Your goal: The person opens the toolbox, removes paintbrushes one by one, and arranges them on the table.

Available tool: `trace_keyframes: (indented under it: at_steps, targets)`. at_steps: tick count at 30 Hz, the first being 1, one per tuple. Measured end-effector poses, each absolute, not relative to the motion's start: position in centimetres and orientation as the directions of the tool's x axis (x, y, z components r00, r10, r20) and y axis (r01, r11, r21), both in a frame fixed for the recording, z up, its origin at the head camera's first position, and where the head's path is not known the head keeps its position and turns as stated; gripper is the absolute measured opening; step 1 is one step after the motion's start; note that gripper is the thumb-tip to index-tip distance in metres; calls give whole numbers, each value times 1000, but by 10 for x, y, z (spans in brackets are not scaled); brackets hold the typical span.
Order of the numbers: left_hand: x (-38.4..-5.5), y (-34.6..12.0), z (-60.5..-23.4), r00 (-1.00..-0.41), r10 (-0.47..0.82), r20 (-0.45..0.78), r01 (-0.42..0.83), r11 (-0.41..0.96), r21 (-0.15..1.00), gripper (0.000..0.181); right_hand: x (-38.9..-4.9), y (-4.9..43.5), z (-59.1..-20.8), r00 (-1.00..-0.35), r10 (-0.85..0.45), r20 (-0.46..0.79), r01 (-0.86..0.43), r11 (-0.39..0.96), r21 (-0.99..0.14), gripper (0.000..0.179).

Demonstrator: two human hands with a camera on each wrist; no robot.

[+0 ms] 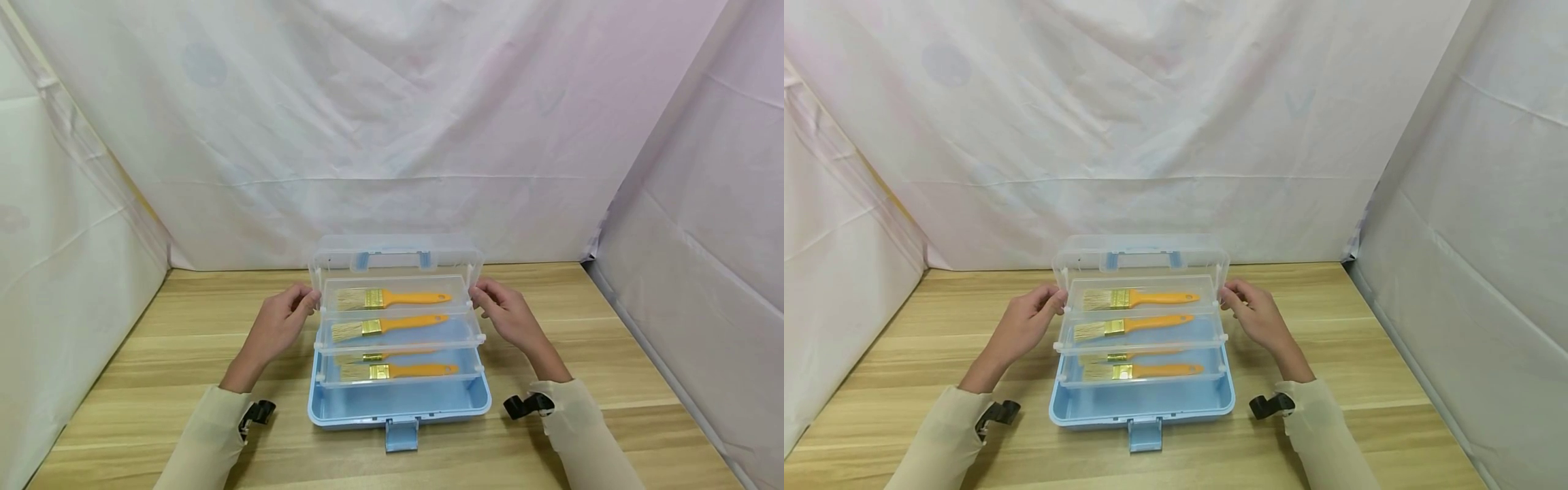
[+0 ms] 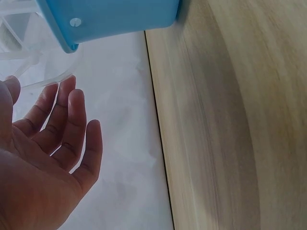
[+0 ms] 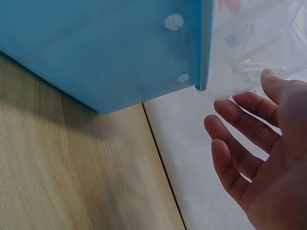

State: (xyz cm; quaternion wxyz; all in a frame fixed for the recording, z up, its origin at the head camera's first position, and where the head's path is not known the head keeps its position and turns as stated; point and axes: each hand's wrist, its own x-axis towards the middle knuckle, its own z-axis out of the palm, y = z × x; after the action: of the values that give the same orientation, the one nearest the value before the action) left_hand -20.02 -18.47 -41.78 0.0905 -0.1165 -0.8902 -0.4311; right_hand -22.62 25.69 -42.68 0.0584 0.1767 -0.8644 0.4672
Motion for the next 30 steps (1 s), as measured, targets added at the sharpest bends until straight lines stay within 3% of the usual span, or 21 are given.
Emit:
trace_keyframes:
  at_steps: [18, 30]
  targets:
    - [-199, -184, -419, -952, 152, 267, 302, 620, 724, 32, -226, 258, -427, -928, -262, 265, -366, 510, -778, 23]
    - [-200, -186, -422, -949, 183, 256, 314, 624, 716, 17, -225, 261, -429, -927, -281, 247, -360, 489, -795, 15]
